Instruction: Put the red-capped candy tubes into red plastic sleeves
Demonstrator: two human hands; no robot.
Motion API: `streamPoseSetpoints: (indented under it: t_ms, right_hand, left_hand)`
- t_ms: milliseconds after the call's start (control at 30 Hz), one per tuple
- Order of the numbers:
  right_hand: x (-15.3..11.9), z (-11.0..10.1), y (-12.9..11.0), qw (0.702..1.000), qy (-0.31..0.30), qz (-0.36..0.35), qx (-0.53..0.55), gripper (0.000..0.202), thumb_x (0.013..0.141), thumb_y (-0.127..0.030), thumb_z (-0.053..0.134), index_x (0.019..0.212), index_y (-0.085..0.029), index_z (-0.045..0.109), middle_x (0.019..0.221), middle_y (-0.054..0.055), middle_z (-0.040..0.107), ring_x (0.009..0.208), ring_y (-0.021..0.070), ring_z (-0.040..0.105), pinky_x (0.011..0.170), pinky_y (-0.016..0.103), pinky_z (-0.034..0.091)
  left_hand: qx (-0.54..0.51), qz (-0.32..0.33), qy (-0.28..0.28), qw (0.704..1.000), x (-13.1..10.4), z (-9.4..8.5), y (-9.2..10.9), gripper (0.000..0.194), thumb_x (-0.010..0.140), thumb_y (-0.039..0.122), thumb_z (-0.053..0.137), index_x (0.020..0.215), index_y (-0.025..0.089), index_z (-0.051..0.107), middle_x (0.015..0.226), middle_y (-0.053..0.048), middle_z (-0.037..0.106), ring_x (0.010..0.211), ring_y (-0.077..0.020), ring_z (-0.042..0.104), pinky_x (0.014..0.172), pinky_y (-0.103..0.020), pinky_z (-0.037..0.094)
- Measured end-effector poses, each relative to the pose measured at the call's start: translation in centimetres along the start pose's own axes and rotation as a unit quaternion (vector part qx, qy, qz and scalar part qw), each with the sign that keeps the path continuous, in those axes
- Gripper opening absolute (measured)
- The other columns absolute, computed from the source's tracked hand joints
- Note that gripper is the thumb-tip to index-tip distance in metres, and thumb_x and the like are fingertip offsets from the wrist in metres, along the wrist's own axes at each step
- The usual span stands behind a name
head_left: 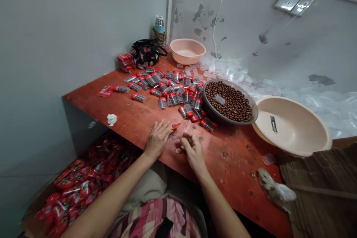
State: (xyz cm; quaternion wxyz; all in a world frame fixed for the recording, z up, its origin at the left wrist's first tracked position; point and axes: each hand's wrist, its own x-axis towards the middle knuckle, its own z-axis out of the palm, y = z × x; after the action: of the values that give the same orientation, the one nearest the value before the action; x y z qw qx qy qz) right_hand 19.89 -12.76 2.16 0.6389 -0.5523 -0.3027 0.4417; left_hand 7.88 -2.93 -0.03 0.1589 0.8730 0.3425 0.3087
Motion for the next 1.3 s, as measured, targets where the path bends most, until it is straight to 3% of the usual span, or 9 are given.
streamPoseSetpoints:
  t_ms: [167,400,567,633,800,933,1033,1200,1300]
  right_hand:
    - [2.3,0.5,-0.5,0.995,-0.012,0.017,0.095,0.036,0.071,-0.025,0.062,0.103,-0.019,0.046,0.073,-0.003,0.059,0.062,0.0094,0.057,0.056,0.02,0.046]
    - [2.1,0.3,-1.3,0.995,-0.077,0.061,0.018,0.042,0.062,-0.027,0.068,0.097,-0.017,0.047,0.052,-0.008,0.052,0.039,0.0075,0.046,0.039,0.018,0.036]
    - [2.3,-0.8,-1.4,0.976,-0.055,-0.015,-0.212,0.032,0.069,-0.034,0.062,0.095,-0.017,0.052,0.055,-0.005,0.055,0.046,0.0107,0.05,0.047,0.022,0.038]
    - [2.8,-2.4,-1.9,0.92,0.005,-0.09,-0.381,0.026,0.076,-0.034,0.055,0.097,-0.019,0.054,0.071,0.001,0.062,0.062,0.0145,0.056,0.059,0.025,0.041]
    - [4.7,-6.4,-2.9,0.681,0.109,-0.103,-0.717,0.021,0.079,-0.031,0.052,0.095,-0.017,0.056,0.095,0.012,0.059,0.09,0.0239,0.051,0.07,0.031,0.04]
    - [5.6,-8.0,-2.4,0.623,0.102,-0.074,-0.772,0.022,0.08,-0.028,0.05,0.095,-0.013,0.054,0.092,0.013,0.058,0.085,0.0249,0.054,0.064,0.032,0.042]
    - [5.1,-8.3,-2.1,0.666,0.108,-0.061,-0.736,0.021,0.083,-0.025,0.043,0.092,-0.011,0.056,0.089,0.014,0.059,0.08,0.0249,0.057,0.061,0.032,0.042]
    - [0.6,-5.9,-1.8,0.902,0.007,-0.107,-0.419,0.024,0.086,-0.031,0.036,0.088,-0.019,0.057,0.074,0.005,0.062,0.065,0.0173,0.059,0.06,0.028,0.045]
    - [-2.9,-2.8,-1.0,0.975,-0.037,-0.043,-0.216,0.026,0.087,-0.036,0.034,0.094,-0.02,0.054,0.067,0.001,0.06,0.05,0.0139,0.056,0.048,0.025,0.045]
  left_hand:
    - [-0.229,-0.11,0.023,0.967,-1.2,-1.9,2.8,0.034,0.075,0.027,0.056,0.109,0.025,0.059,0.118,-0.005,0.056,0.113,-0.0234,0.047,0.101,-0.039,0.028]
    - [-0.546,-0.375,-0.153,0.733,-1.6,-4.0,3.7,0.036,0.07,0.039,0.06,0.094,0.012,0.066,0.089,-0.012,0.068,0.082,-0.0236,0.063,0.074,-0.034,0.05]
    - [-0.489,-0.424,-0.133,0.75,-2.1,-3.8,3.0,0.026,0.063,0.032,0.068,0.077,0.01,0.068,0.075,-0.01,0.069,0.073,-0.0189,0.064,0.065,-0.024,0.051]
    - [-0.475,-0.434,-0.113,0.758,-2.3,-3.7,2.8,0.023,0.061,0.03,0.07,0.072,0.009,0.068,0.069,-0.009,0.069,0.065,-0.0173,0.064,0.06,-0.022,0.051]
    - [-0.513,-0.476,-0.062,0.711,-2.3,-3.6,3.3,0.017,0.061,0.025,0.07,0.063,0.009,0.065,0.059,-0.007,0.067,0.053,-0.0131,0.062,0.051,-0.018,0.05]
    - [-0.57,-0.507,-0.014,0.647,-1.8,-3.3,4.0,0.012,0.066,0.019,0.066,0.063,0.008,0.062,0.06,-0.008,0.066,0.051,-0.0123,0.061,0.049,-0.018,0.051]
    - [-0.613,-0.521,0.039,0.593,-1.5,-3.2,4.2,0.009,0.069,0.016,0.064,0.064,0.009,0.061,0.06,-0.007,0.066,0.055,-0.0136,0.063,0.052,-0.021,0.053]
    - [-0.657,-0.531,0.106,0.524,-1.3,-2.9,4.5,0.003,0.071,0.012,0.061,0.071,0.01,0.06,0.064,-0.007,0.067,0.061,-0.0152,0.065,0.058,-0.025,0.055]
    - [-0.673,-0.528,0.123,0.503,-1.2,-2.6,4.7,0.002,0.072,0.011,0.06,0.072,0.01,0.06,0.066,-0.008,0.067,0.065,-0.0169,0.065,0.062,-0.026,0.055]
